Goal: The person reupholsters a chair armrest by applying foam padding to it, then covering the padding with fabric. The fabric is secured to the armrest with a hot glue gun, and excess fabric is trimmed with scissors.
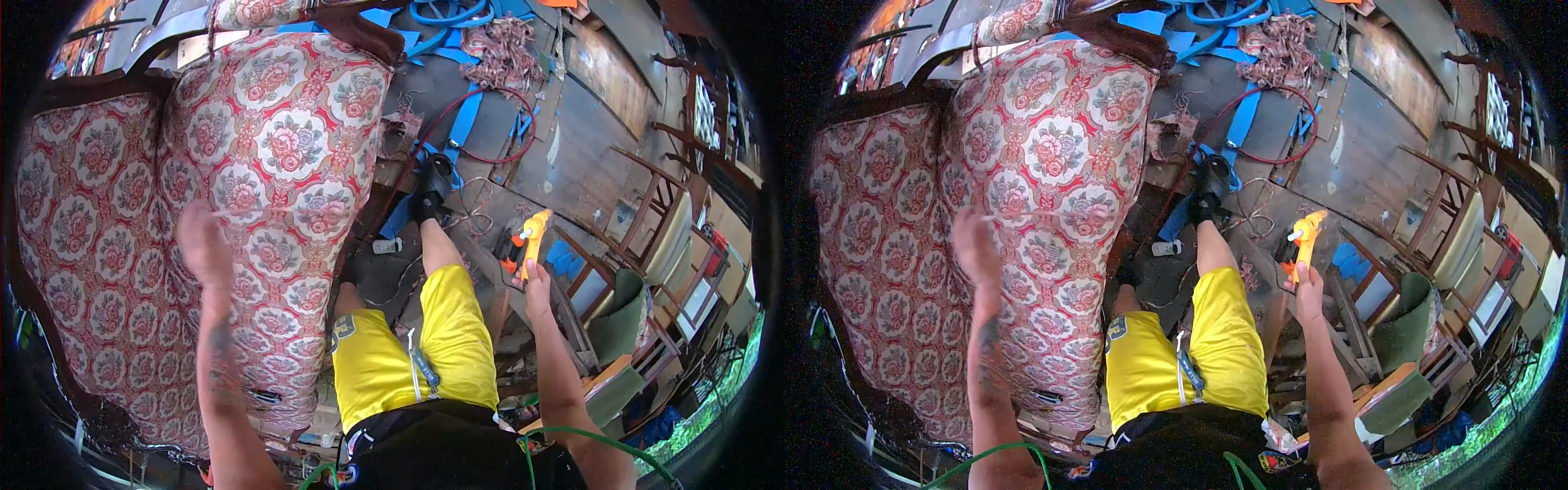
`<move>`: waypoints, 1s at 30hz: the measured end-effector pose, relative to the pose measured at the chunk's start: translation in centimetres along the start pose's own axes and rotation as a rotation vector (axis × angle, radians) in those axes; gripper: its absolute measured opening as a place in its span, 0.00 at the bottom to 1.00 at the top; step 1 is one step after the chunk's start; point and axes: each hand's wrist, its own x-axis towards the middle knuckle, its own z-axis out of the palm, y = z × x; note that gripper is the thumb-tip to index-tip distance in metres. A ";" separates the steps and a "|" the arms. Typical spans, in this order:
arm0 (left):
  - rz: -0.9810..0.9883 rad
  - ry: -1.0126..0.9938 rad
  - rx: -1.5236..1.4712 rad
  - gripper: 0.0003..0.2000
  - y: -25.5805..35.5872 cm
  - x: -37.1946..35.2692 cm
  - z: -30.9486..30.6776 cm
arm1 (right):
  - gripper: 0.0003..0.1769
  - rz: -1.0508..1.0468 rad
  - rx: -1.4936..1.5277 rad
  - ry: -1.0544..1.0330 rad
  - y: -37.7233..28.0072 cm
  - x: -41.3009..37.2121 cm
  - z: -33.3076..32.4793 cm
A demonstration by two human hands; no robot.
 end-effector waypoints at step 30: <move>-0.461 0.050 0.068 0.30 7.2 12.8 15.8 | 0.19 -0.236 0.038 -0.072 -12.8 4.1 4.6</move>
